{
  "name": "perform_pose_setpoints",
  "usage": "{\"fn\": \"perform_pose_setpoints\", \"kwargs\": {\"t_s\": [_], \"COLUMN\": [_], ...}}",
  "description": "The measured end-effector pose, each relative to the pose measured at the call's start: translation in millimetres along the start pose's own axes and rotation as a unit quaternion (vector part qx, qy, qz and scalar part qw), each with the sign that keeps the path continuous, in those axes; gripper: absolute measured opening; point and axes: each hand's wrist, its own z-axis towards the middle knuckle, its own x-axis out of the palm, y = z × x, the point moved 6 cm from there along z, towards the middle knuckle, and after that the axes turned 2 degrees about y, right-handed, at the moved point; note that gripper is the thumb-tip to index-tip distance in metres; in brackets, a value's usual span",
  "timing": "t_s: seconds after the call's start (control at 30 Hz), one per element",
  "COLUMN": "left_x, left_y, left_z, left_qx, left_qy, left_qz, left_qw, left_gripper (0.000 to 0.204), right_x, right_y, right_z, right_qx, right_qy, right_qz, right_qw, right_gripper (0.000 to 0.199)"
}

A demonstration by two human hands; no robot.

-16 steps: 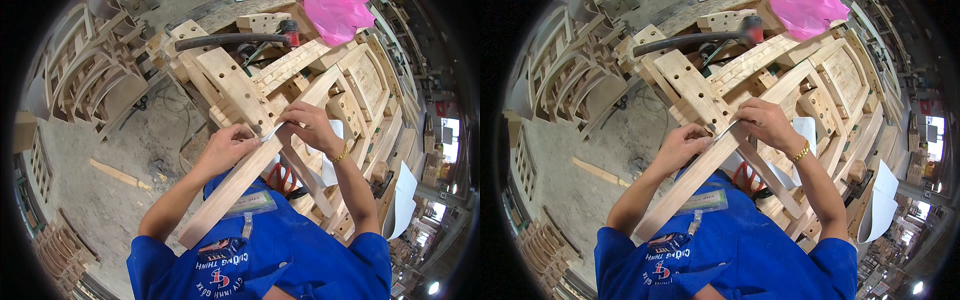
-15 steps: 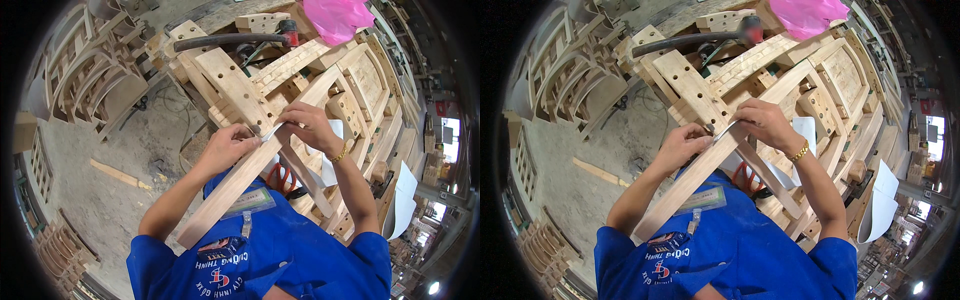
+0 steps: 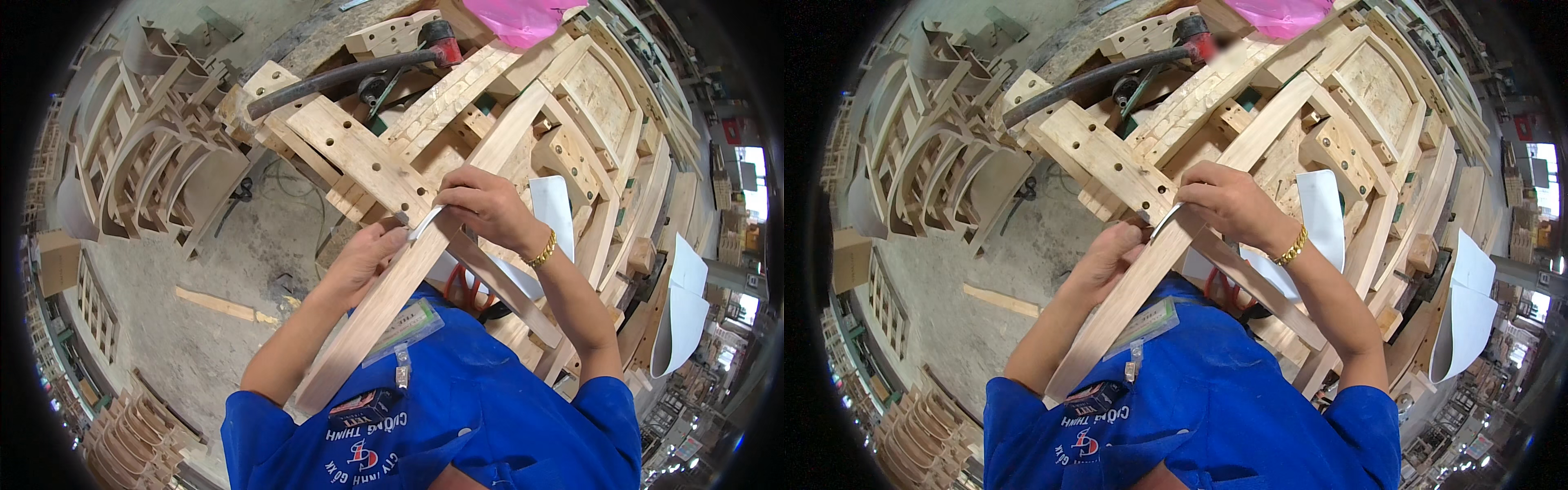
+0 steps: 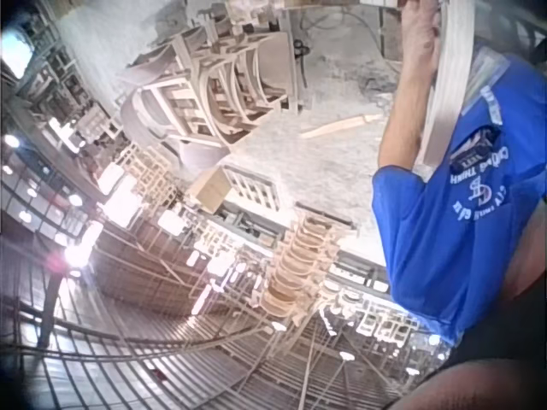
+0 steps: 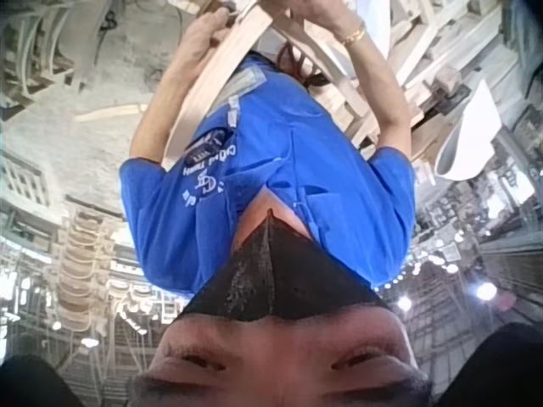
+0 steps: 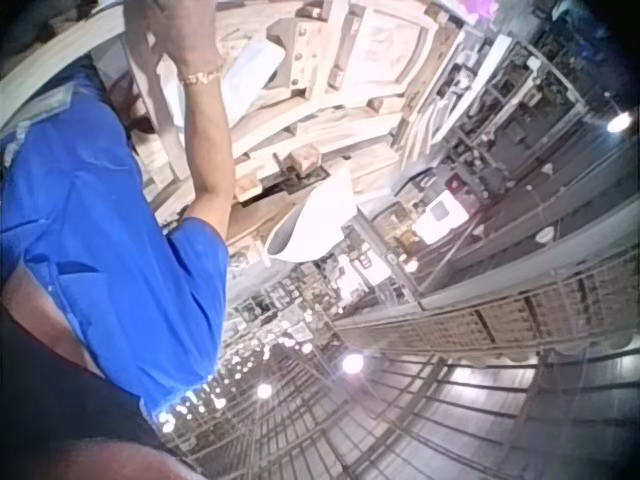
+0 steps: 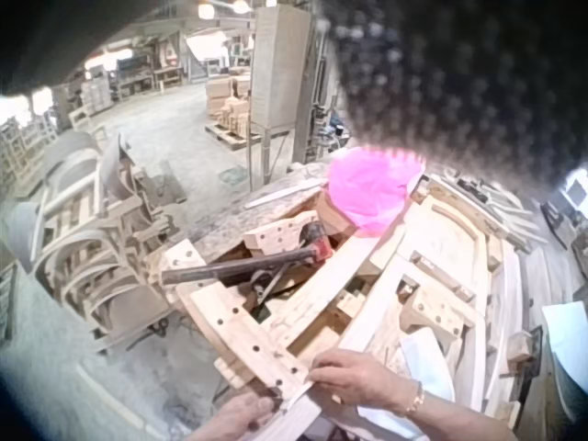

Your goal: The person applies glue to the edges of wooden chair frame pieces and adheres white edge banding strips. They cut the strips with scissors, press them onto the glued edges, and smooth them by hand. The work occurs on a wooden workbench in a workshop with other chair frames visible.

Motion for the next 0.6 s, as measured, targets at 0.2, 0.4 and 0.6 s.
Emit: {"fn": "perform_pose_setpoints", "kwargs": {"t_s": [0.2,0.4,0.6], "left_x": [9.0,-2.5,-5.7], "left_y": [-1.6,8.3,6.9], "left_z": [7.1,11.5,6.6], "left_qx": [-0.042,-0.017,0.000], "left_qy": [0.038,0.053,0.051], "left_qz": [0.059,-0.033,-0.047], "left_qw": [0.997,0.998,0.998], "left_gripper": [0.053,0.055,0.048], "right_x": [-0.3,-5.4,-30.3], "right_y": [2.1,6.9,-51.9], "right_z": [0.4,-0.8,-80.7], "right_qx": [0.003,0.029,0.367], "right_qy": [-0.001,-0.040,-0.080], "right_qz": [-0.018,0.008,0.070], "right_qw": [1.000,0.999,0.924], "right_gripper": [0.030,0.031,0.021]}}
